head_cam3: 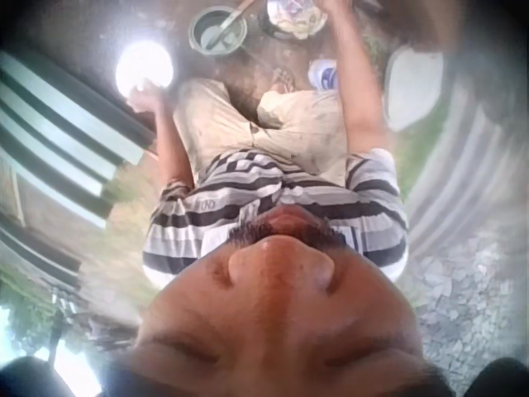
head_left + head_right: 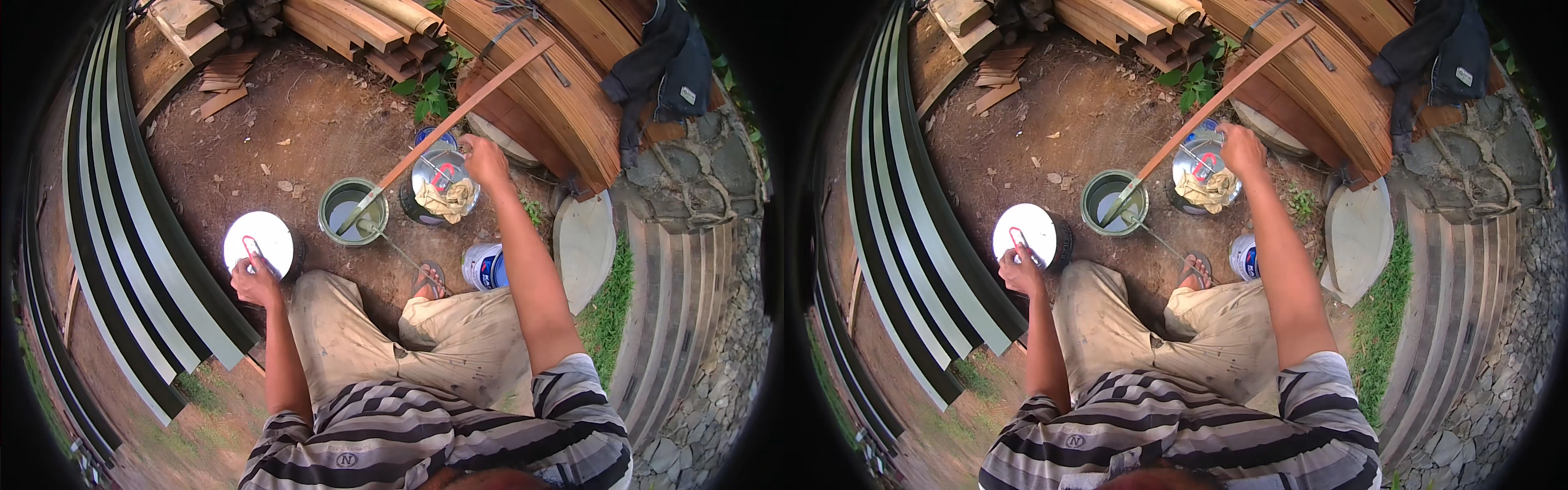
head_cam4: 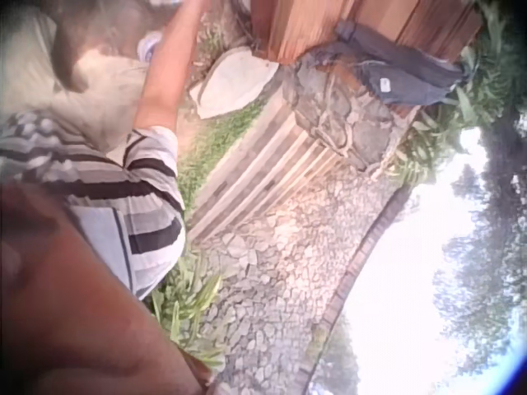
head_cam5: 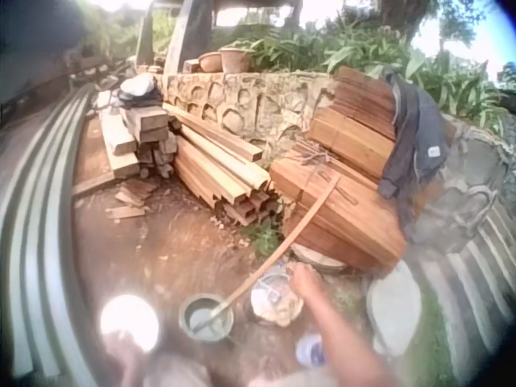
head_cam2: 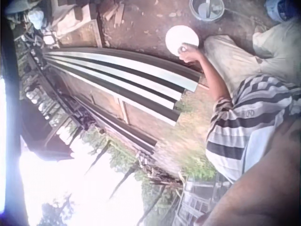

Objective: The person stirs a green substance in a bucket with a wooden stick, pours the substance between containers, and cleans a metal lid with a cloth.

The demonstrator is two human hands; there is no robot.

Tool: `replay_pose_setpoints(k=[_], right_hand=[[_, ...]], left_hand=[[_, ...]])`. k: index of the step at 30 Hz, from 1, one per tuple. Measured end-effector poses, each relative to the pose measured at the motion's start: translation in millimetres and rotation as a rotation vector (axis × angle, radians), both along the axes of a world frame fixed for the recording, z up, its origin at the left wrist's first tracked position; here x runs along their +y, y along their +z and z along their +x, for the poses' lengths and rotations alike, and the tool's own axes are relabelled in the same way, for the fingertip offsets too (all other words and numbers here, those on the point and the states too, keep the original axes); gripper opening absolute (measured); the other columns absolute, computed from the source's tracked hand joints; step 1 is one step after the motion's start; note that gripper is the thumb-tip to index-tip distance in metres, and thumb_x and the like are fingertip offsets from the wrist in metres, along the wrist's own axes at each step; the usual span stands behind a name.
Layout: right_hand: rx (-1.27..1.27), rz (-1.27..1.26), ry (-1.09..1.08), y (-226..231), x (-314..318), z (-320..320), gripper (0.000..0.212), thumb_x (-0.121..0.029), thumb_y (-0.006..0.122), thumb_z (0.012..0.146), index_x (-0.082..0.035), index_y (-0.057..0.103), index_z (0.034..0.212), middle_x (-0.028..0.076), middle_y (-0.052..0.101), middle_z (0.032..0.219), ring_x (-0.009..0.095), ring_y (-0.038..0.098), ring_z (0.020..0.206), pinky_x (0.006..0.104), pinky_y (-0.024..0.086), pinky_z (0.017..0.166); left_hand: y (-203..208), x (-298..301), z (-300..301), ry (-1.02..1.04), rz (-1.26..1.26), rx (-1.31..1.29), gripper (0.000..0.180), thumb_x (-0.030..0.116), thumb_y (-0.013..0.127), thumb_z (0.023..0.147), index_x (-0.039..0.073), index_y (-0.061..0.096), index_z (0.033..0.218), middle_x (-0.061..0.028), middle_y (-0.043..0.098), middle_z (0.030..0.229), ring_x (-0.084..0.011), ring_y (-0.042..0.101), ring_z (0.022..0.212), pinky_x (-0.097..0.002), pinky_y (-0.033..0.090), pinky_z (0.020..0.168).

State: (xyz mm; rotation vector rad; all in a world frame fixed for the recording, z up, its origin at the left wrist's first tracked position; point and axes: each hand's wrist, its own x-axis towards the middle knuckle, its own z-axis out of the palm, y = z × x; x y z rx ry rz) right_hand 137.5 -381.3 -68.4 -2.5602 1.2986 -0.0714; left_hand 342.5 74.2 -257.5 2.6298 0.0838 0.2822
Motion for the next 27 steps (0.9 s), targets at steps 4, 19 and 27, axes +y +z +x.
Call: replay_pose_setpoints(k=[4,19,27], right_hand=[[0.145,0.011,0.117,-69,-37,26,0.041,-0.01,0.072,0.092,-0.019,0.073,0.132,0.019,0.071,0.13,0.038,0.067,0.121,0.0492,0.054,0.103],[0.206,-0.149,0.537,-6,-15,-8,0.007,-0.006,0.069,0.09,-0.002,0.072,0.094,0.019,0.068,0.099,0.041,0.067,0.097,0.0518,0.053,0.083],[-0.076,0.102,0.827,59,148,14,0.019,0.005,0.063,0.083,-0.002,0.059,0.1,0.015,0.059,0.093,0.039,0.066,0.093,0.0501,0.055,0.077]], left_hand=[[11,10,-8,-0.075,-0.056,-0.017,0.03,0.028,0.076,0.091,0.007,0.071,0.112,-0.011,0.071,0.107,-0.0339,0.064,0.105,-0.0509,0.047,0.091],[103,-44,-63,-0.777,-0.537,0.104,0.033,-0.001,0.068,0.089,0.0,0.067,0.121,-0.0175,0.07,0.114,-0.0378,0.066,0.107,-0.044,0.051,0.096],[144,-155,-123,-1.206,-0.587,0.397,0.033,0.014,0.076,0.089,0.001,0.071,0.118,-0.019,0.071,0.105,-0.0388,0.066,0.101,-0.0464,0.053,0.088]])
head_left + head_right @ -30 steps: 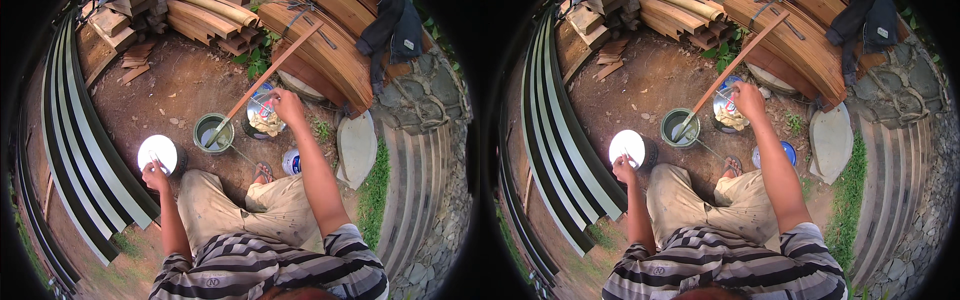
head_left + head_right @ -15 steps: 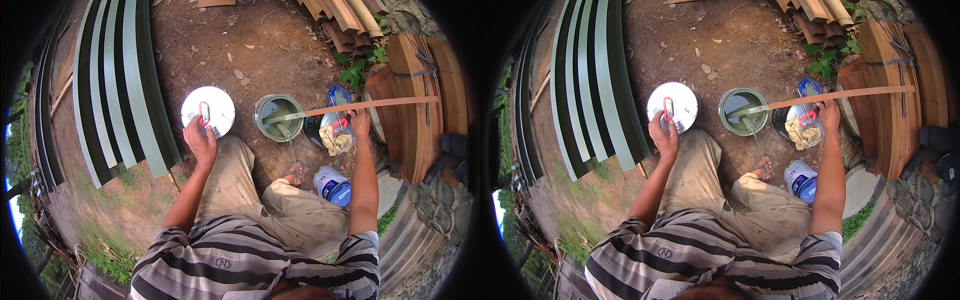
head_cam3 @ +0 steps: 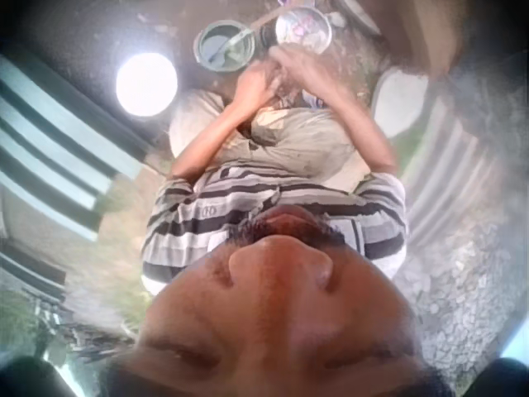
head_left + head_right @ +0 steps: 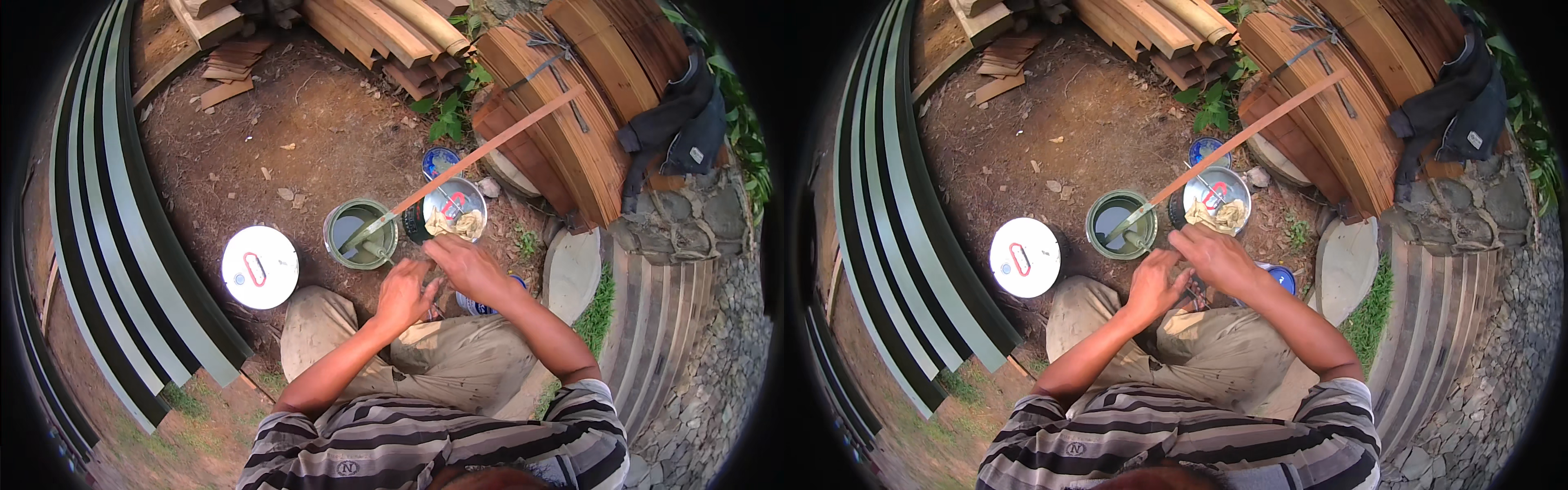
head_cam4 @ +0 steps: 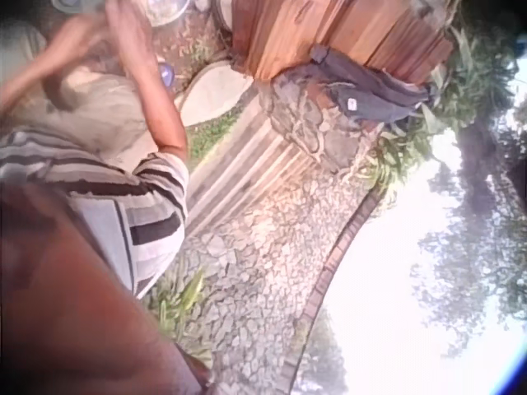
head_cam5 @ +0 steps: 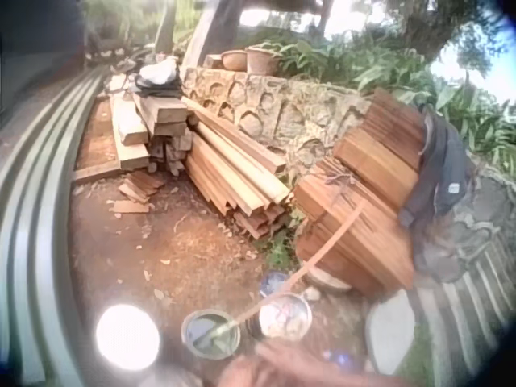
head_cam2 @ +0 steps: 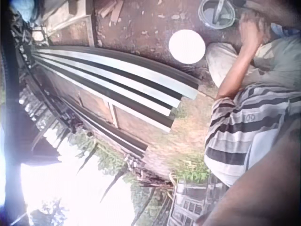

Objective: The person stirs a green substance in a bucket with a wooden stick, pours the substance between containers, and cleans a metal lid with a cloth.

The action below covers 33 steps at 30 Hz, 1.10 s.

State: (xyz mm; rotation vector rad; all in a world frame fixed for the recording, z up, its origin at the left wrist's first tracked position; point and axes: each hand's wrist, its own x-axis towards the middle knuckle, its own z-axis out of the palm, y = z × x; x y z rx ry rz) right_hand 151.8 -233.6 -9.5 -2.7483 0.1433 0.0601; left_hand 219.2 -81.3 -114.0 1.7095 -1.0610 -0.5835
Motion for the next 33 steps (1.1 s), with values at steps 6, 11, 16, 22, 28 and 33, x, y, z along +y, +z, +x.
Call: replay_pose_setpoints(k=[6,11,16,22,28,33], right_hand=[[0.085,0.337,-0.134,7,-26,-16,0.022,0.004,0.071,0.083,0.001,0.064,0.103,0.016,0.067,0.097,0.037,0.069,0.094,0.0434,0.056,0.083],[-0.497,0.081,-0.759,47,-166,24,0.021,-0.014,0.071,0.097,0.002,0.072,0.11,0.014,0.077,0.092,0.02,0.073,0.083,0.0327,0.056,0.079],[-0.433,-0.531,-1.095,41,-413,-75,0.05,-0.031,0.07,0.096,-0.007,0.065,0.14,0.021,0.076,0.121,0.036,0.072,0.113,0.0446,0.054,0.096],[0.064,-0.726,-1.071,4,-443,-49,0.051,-0.047,0.063,0.101,-0.013,0.068,0.138,0.024,0.071,0.127,0.048,0.067,0.117,0.0542,0.053,0.097],[0.169,-0.855,-1.023,30,-438,-52,0.042,-0.042,0.058,0.103,-0.01,0.072,0.126,0.026,0.073,0.117,0.048,0.068,0.113,0.0568,0.053,0.093],[0.013,0.146,-1.317,111,-526,-193,0.024,-0.029,0.059,0.105,-0.009,0.067,0.115,0.012,0.069,0.091,0.028,0.065,0.079,0.0421,0.051,0.069]], left_hand=[[6,-19,12,0.011,-0.036,0.242,0.017,0.014,0.077,0.092,0.004,0.074,0.106,-0.0162,0.07,0.085,-0.0312,0.068,0.077,-0.0419,0.052,0.072],[-29,42,66,0.381,-0.096,0.533,0.019,0.021,0.061,0.109,0.003,0.063,0.104,-0.0053,0.073,0.098,-0.0086,0.063,0.083,-0.0253,0.052,0.071],[-84,101,143,0.839,-0.214,0.393,0.013,0.009,0.061,0.108,-0.004,0.062,0.108,-0.0107,0.075,0.097,-0.0142,0.072,0.085,-0.0281,0.059,0.075],[-147,158,162,0.93,-0.151,0.324,0.012,0.01,0.07,0.101,-0.001,0.071,0.104,-0.0104,0.079,0.093,-0.0162,0.076,0.085,-0.0304,0.058,0.076],[-117,138,151,0.857,0.127,0.083,0.012,0.018,0.074,0.097,0.007,0.079,0.096,-0.0063,0.078,0.091,-0.0199,0.072,0.08,-0.0355,0.053,0.078],[-130,107,155,0.8,0.013,-0.117,0.011,0.022,0.077,0.093,0.012,0.08,0.096,-0.0057,0.077,0.09,-0.0259,0.072,0.083,-0.0381,0.048,0.091]])
